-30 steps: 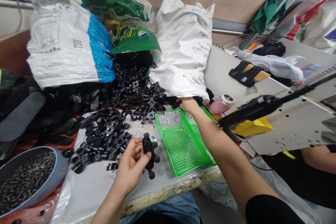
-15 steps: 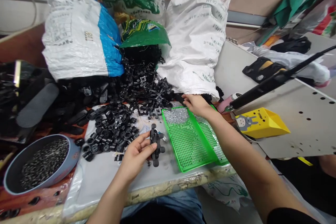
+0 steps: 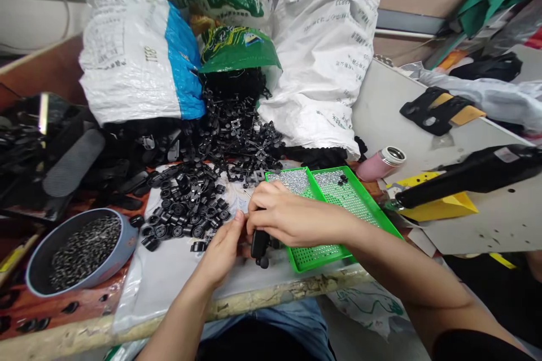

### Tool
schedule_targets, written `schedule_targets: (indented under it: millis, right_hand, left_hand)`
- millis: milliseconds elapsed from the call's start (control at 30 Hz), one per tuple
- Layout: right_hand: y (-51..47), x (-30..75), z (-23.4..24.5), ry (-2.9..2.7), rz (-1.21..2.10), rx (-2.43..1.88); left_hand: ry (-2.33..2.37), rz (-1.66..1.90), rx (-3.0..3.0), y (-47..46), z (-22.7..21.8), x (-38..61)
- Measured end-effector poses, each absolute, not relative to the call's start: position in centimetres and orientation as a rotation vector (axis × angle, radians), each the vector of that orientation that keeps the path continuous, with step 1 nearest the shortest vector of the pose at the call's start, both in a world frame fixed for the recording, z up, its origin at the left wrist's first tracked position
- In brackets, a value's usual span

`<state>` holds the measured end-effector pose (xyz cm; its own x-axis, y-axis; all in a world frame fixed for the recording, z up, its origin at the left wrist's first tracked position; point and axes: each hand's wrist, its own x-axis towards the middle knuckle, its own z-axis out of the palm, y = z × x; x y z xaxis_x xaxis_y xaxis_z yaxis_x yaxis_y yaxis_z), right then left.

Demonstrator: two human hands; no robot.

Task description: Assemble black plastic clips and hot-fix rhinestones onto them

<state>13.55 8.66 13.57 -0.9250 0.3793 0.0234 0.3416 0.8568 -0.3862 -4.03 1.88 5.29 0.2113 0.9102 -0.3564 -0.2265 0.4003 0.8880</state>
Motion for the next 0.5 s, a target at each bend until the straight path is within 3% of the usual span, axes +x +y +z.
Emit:
schedule_targets:
  millis: [133,333,500]
  right_hand:
    - [8.3,14.1,12.4,-2.800,0.611,-0.623]
    - [6.4,15.7,10.2,-2.141,0.613,-0.967]
    - [4.4,15.4,7.4,-2.030,0.894,-1.262]
  left_hand:
    - [1.042,0.918,0.790,1.9,5.7,-4.2]
    - [1.049,1.028,0.786,2.1,5.6,-4.1]
    - [1.025,1.273,0.896,1.7,5.9,-3.0]
